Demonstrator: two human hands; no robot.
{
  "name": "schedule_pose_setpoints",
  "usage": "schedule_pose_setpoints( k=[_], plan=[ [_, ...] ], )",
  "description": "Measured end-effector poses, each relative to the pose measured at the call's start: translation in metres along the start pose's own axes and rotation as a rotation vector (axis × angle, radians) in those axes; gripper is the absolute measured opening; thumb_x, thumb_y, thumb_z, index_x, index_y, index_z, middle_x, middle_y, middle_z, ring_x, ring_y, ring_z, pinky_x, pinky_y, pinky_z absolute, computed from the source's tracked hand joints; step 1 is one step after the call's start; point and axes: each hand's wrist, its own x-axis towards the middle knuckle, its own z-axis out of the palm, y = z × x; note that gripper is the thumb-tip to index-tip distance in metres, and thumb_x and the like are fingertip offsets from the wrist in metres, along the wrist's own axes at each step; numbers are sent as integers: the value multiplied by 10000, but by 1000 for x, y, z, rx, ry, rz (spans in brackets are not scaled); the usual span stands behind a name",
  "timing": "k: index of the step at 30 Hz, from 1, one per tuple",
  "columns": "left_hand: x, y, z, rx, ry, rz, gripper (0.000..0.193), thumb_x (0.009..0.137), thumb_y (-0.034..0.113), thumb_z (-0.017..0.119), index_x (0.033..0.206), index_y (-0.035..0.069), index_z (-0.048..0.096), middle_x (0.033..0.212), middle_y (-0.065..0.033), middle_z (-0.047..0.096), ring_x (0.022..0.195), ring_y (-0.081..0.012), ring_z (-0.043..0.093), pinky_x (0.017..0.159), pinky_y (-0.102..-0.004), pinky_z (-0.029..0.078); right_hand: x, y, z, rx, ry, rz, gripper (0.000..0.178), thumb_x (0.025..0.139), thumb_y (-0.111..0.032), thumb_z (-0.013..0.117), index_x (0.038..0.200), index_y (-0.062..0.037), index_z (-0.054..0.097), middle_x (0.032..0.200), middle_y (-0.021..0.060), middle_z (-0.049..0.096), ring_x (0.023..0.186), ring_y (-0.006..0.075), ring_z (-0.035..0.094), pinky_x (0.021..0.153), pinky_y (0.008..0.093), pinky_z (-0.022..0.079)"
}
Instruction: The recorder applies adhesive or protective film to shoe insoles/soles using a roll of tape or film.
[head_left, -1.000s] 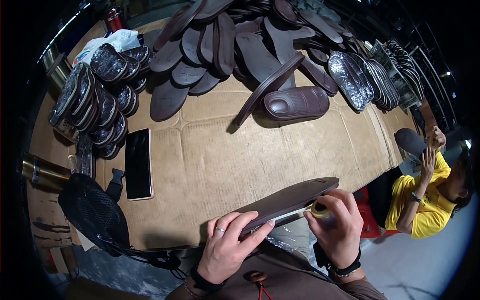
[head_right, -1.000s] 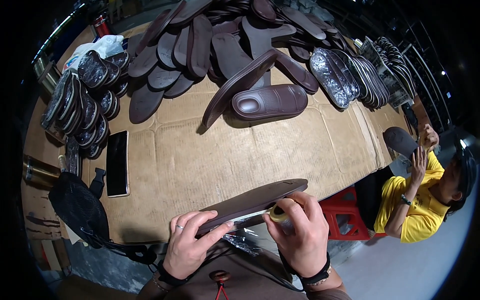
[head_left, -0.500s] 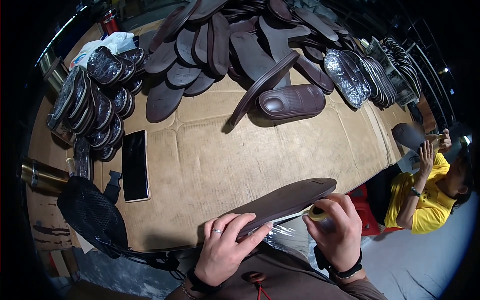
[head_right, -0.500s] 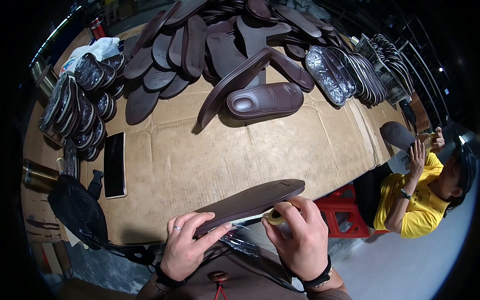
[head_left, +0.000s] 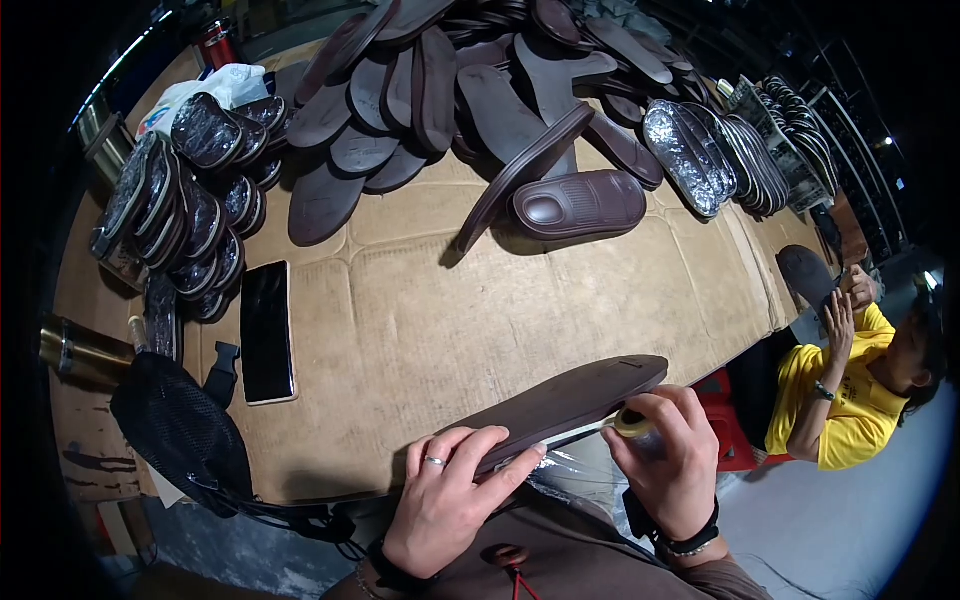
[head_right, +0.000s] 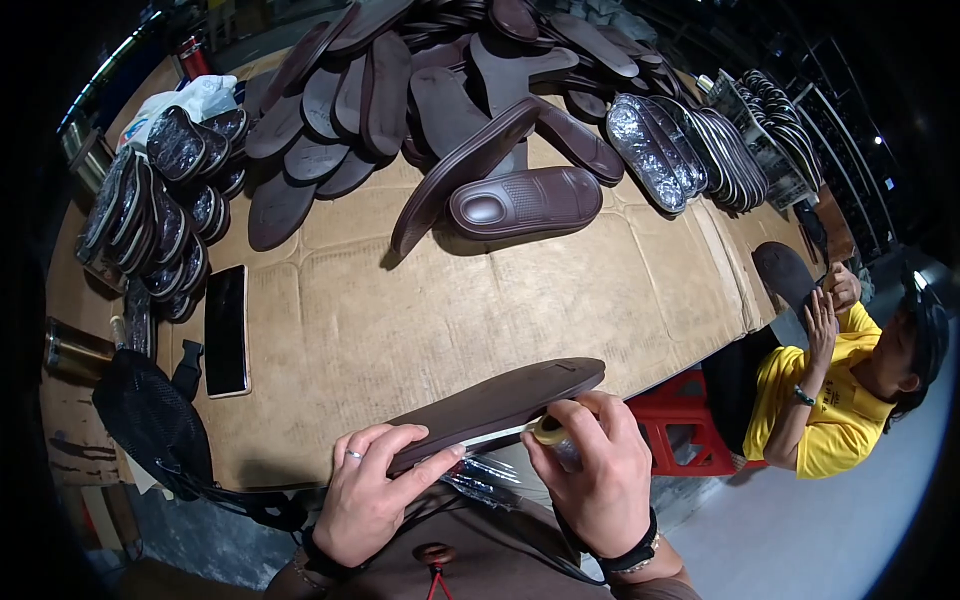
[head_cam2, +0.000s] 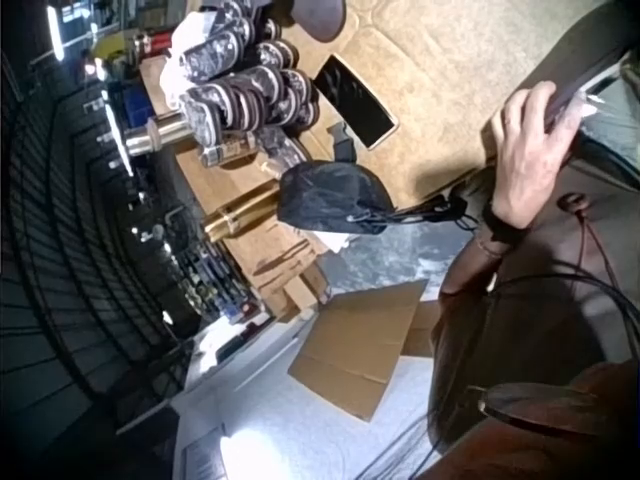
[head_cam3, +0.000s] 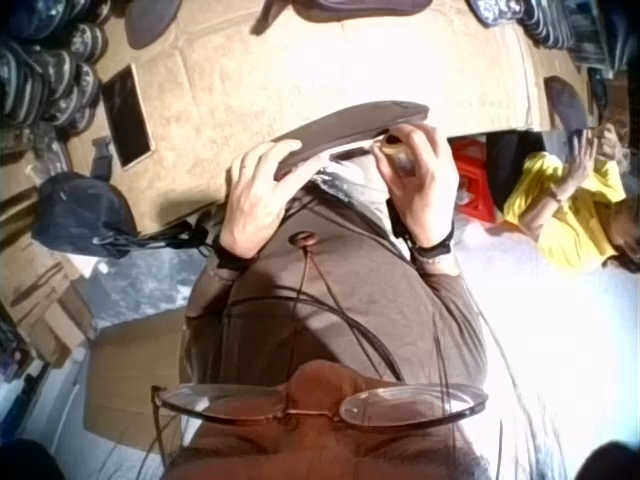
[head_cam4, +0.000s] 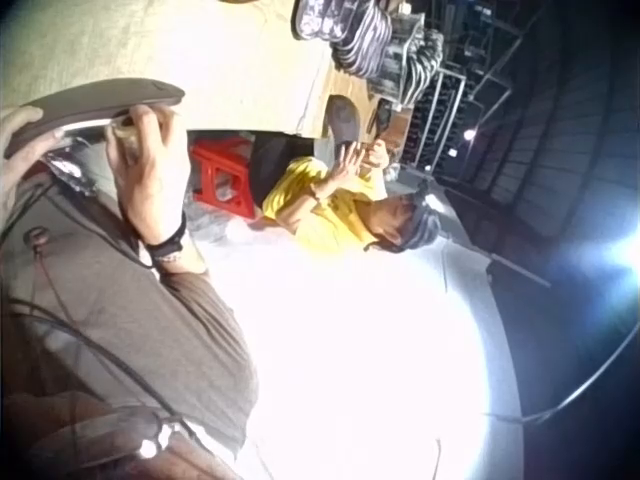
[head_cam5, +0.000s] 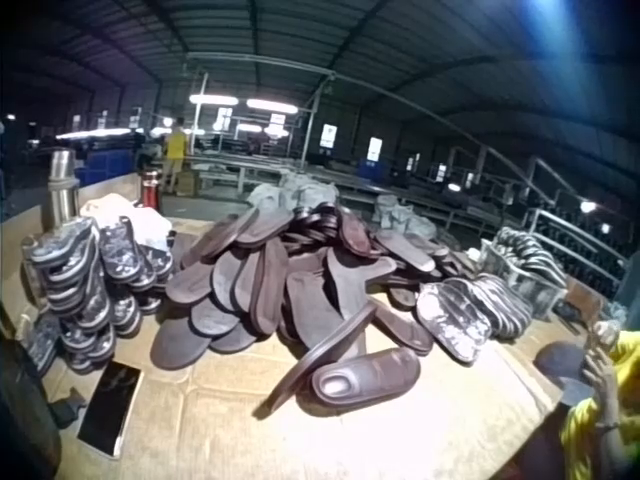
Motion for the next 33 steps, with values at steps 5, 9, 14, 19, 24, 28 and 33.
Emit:
schedule_pose_setpoints(
  k=[5,9,14,19,24,28,33],
  plan=[
    [2,2,-3,16,-26,7,512,939,142,621,1420,313,651,1337,-8,547,1244,-209,512,1032,-417,379,0,1,1,-14,17,-15,367,755,-83,883,1077,-57,710,1079,131,658,947,321,689,779,405,570],
    [4,6,-6,18,-45,-3,532,936,131,616,1433,317,640,1319,-13,544,1234,-218,512,1030,-421,391,1,1,1,-28,22,-16,369,754,-83,885,1075,-56,706,1076,130,656,945,322,687,776,407,571],
    [9,8,-10,43,-61,7,552,927,126,615,1445,313,630,1299,-20,545,1208,-237,521,1023,-423,408,1,0,1,-43,21,-7,369,753,-84,886,1073,-52,706,1074,132,656,946,322,686,776,407,570],
    [13,13,-15,167,-100,40,522,934,143,628,1421,327,665,1248,-68,560,1128,-261,557,992,-406,446,2,2,2,-40,35,-20,369,754,-84,887,1075,-49,708,1070,132,657,949,321,687,777,405,570],
    [20,20,-22,246,-137,62,591,923,129,616,1475,340,614,1234,-74,554,1117,-260,560,968,-404,466,1,3,2,-32,40,-15,368,757,-94,887,1075,-47,708,1065,130,656,941,319,688,768,406,566],
    [25,24,-25,304,-172,79,642,913,130,618,1515,349,568,1214,-84,551,1098,-259,570,933,-392,490,2,4,3,-42,45,-18,362,762,-100,886,1072,-46,708,1063,128,654,932,315,687,765,407,566],
    [29,28,-25,379,-175,96,680,897,127,633,1529,361,551,1190,-85,550,1049,-250,573,898,-375,503,2,5,3,-25,41,-14,362,769,-111,886,1077,-51,708,1060,126,652,925,314,685,761,408,566]
  ],
)
